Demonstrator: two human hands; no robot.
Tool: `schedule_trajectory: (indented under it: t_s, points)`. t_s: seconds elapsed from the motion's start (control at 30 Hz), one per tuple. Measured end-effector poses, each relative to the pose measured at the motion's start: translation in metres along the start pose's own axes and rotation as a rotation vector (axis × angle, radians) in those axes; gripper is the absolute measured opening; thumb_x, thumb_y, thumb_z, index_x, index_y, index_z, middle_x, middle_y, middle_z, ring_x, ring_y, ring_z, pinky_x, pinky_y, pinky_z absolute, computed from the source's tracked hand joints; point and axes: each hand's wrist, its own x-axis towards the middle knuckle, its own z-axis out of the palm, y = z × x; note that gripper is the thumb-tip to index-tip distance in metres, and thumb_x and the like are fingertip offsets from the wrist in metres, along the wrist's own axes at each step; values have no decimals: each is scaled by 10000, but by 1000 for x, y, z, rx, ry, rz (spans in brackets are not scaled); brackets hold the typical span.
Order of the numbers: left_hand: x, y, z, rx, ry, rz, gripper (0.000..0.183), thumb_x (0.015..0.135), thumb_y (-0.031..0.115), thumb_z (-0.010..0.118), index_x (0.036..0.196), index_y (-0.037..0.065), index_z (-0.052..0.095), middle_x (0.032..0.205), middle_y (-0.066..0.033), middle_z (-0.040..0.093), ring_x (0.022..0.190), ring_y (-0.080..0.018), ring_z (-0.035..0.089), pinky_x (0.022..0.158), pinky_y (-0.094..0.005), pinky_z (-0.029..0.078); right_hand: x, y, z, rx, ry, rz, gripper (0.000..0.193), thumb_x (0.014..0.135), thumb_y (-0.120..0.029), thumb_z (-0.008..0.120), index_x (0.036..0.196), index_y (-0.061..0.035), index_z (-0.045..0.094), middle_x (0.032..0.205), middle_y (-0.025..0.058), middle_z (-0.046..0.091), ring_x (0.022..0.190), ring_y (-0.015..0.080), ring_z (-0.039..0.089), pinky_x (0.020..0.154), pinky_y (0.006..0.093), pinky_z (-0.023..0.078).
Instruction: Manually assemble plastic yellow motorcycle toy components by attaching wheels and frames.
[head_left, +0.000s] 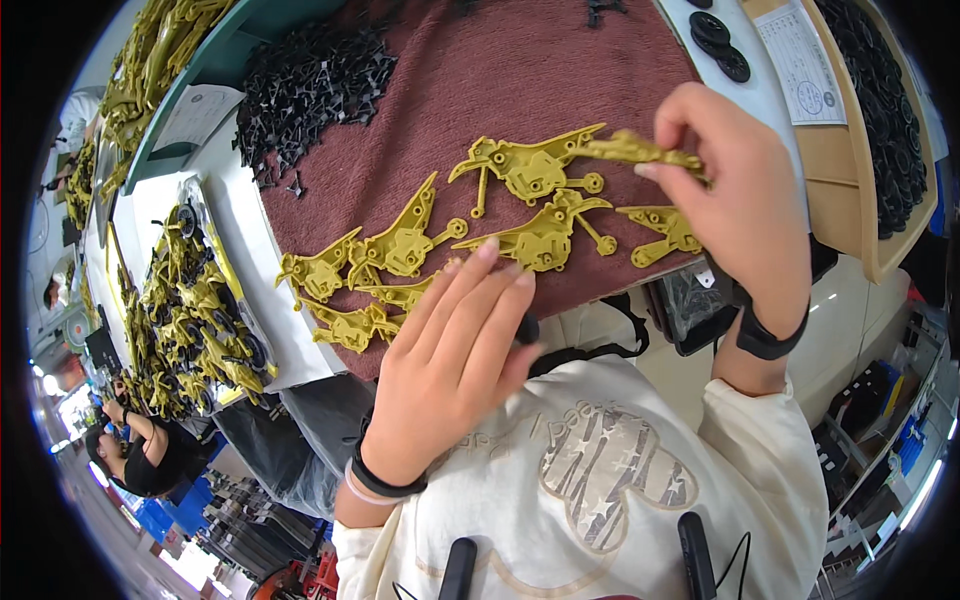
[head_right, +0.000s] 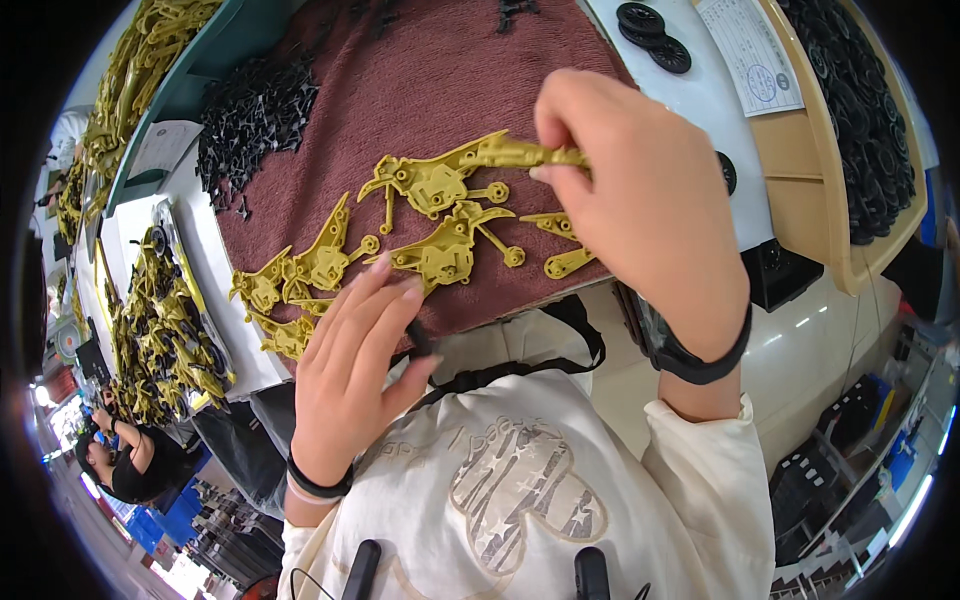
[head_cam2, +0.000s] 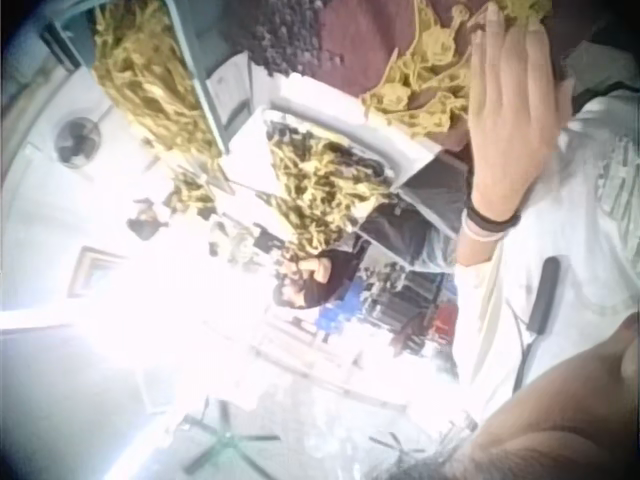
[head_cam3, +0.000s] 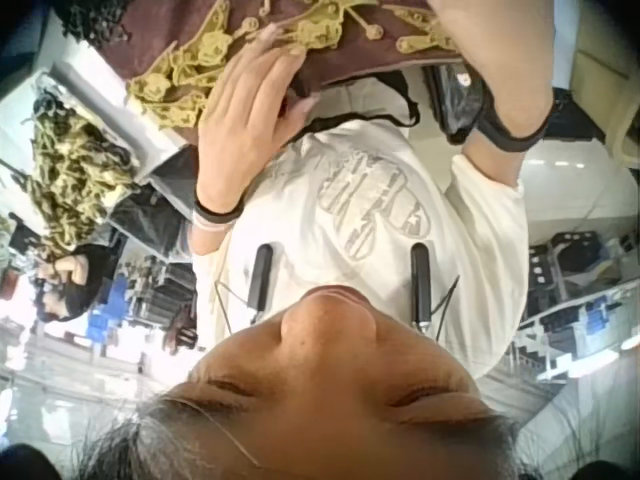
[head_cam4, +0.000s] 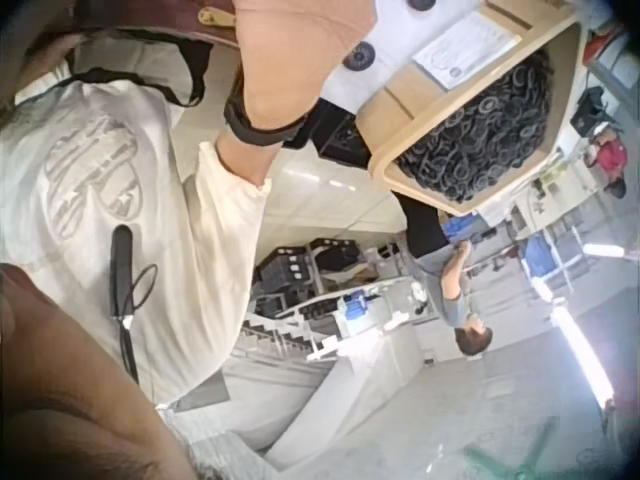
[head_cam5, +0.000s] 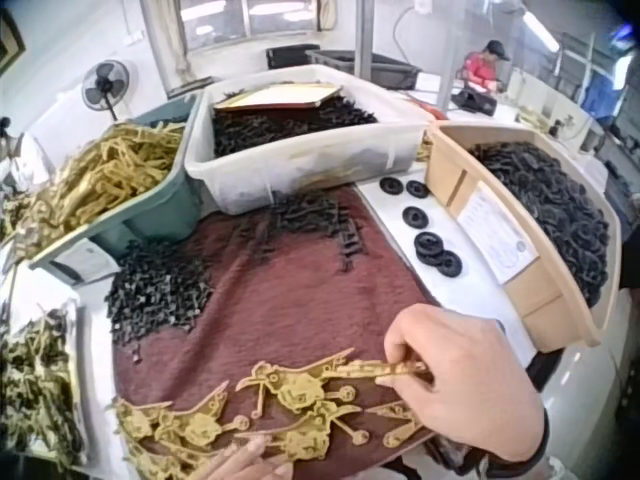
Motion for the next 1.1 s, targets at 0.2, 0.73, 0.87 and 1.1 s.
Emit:
schedule_trajectory:
  t_s: [0.2,0.73,0.87,1.1]
  points:
    - [-46,-2,-22,-217,163,-267,543,696,121,780,1187,-22,598,1120,-133,668,1080,-345,653,886,-401,524,-1,-1,4,494,459,-57,573,843,46,670,1380,-68,509,1000,36,570,766,57,536,640,189,422]
    - [-61,-12,-12,-75,186,-330,578,658,75,772,1204,17,589,1147,-136,659,1084,-357,629,897,-425,502,-19,20,18,730,232,390,281,901,-11,646,1182,-9,656,846,-21,597,729,10,541,580,160,387]
    - [-44,-19,-15,-92,348,-345,548,688,75,766,1202,16,589,1114,-142,669,965,-333,655,815,-376,529,-24,15,16,378,229,308,256,845,12,677,1096,-35,700,760,-43,530,615,50,358,537,206,324]
    - [-17,-23,-7,-104,276,-412,469,768,82,740,1210,35,590,1134,-159,649,965,-328,664,801,-374,538,-23,17,17,135,167,20,276,785,44,661,1035,-63,710,846,69,596,753,212,586,653,306,461]
